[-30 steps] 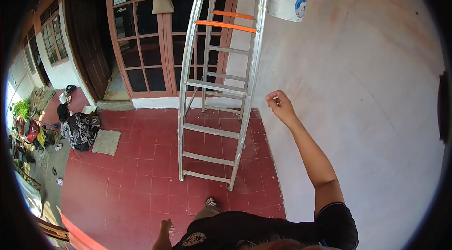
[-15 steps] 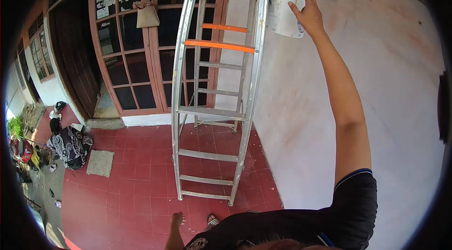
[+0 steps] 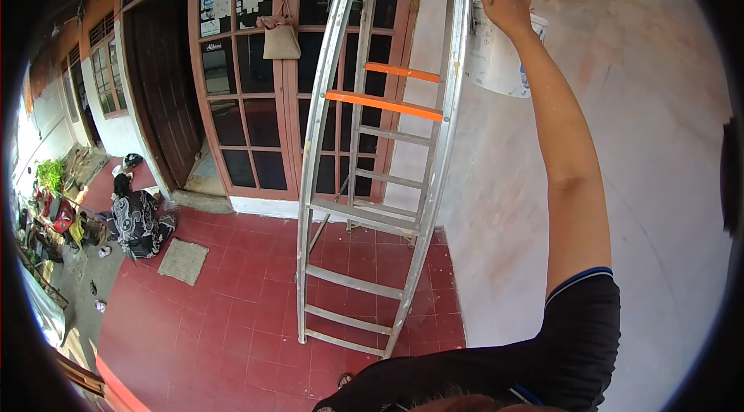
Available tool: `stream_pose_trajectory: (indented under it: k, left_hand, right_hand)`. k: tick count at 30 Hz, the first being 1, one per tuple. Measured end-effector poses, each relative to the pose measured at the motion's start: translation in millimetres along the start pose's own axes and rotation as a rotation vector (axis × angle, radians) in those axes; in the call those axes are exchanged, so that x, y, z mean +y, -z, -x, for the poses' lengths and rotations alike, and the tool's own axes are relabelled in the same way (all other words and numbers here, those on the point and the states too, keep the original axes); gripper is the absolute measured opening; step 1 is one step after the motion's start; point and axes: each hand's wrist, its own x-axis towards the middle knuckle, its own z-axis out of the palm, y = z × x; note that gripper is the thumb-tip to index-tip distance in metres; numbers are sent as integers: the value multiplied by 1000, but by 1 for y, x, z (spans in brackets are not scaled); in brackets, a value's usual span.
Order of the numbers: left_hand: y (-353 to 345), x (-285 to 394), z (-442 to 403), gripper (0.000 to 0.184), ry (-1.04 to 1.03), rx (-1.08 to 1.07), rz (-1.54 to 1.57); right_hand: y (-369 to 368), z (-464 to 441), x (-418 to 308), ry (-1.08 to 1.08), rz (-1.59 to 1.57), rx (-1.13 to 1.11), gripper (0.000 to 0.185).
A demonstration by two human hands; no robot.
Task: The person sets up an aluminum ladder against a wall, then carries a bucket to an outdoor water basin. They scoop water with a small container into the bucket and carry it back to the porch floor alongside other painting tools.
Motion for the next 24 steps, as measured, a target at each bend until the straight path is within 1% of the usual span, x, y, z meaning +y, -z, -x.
stream_pose_trajectory:
  k: [2,4,5,8,9,11,14,17,20,24]
  left_hand:
    - [-16,0,4,45,2,-5,15]
    - [-31,3,6,45,0,-8,32]
    - [-37,5,7,45,-3,-9,40]
    - [-54,11,6,45,-14,-13,69]
    - [-58,14,6,45,-18,-12,79]
    - [-63,16,4,45,-31,-5,95]
    - [-63,26,-2,45,-54,-2,124]
    - [-61,32,-7,45,-76,6,157]
    - [-60,33,-10,45,-81,14,174]
    - [-64,29,-12,45,-55,23,182]
  right_hand:
    - [-7,-8,3,12,-44,-7,37]
    - [-8,-19,4,-24,-116,-107,38]
    - [-10,-21,6,-20,-125,-103,38]
    - [-10,-28,12,-92,-325,-190,40]
    - [-11,-31,13,-85,-331,-188,40]
    - [-14,-37,19,-75,-454,-229,40]
    - [-16,-48,20,-60,-492,-267,40]
    - [-24,-52,24,-32,-538,-213,39]
    - [-30,-58,28,26,-596,-237,38]
    - [-26,-63,26,9,-623,-253,36]
